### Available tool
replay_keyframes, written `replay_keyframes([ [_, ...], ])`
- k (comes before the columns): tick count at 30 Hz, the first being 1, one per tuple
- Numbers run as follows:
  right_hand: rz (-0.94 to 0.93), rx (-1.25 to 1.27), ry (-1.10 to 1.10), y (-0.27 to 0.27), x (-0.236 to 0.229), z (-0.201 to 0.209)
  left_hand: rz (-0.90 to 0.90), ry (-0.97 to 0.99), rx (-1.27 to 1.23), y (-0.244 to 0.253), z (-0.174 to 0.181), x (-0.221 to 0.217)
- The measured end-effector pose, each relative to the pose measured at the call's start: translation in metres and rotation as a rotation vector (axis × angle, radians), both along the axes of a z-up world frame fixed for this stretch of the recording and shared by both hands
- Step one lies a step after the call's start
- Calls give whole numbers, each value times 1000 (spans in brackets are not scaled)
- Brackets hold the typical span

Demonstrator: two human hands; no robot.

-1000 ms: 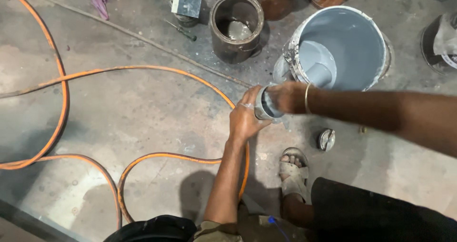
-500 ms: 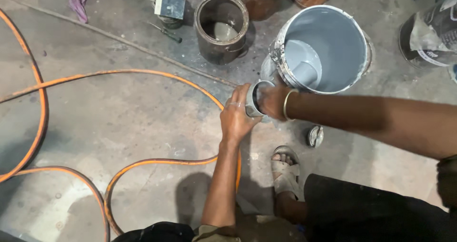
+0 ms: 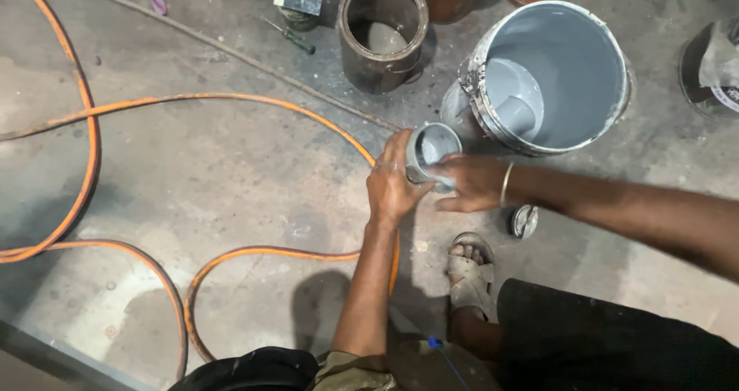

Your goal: The person cleans a paint sprayer by wiping it with a yellow cloth, rinsing it with water from a bucket, and scrubbing the interior with their hand. They then rinse their hands in a separate container.

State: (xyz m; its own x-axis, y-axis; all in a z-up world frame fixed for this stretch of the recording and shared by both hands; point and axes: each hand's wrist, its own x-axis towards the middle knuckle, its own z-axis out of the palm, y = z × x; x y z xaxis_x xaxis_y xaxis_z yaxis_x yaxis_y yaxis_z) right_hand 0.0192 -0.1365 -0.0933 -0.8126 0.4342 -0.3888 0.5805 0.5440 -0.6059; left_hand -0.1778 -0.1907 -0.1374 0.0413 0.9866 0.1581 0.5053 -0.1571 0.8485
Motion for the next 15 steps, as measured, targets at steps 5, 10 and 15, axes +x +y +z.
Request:
replay_keyframes([
  [5, 633, 709, -274, 29, 25, -28, -52, 20, -52, 2, 13, 13],
  [10, 454, 281, -599, 27, 8, -37, -62, 43, -75, 7, 18, 13],
  [15, 743, 687, -490, 36, 11, -27, -66, -21, -15, 2, 13, 10],
])
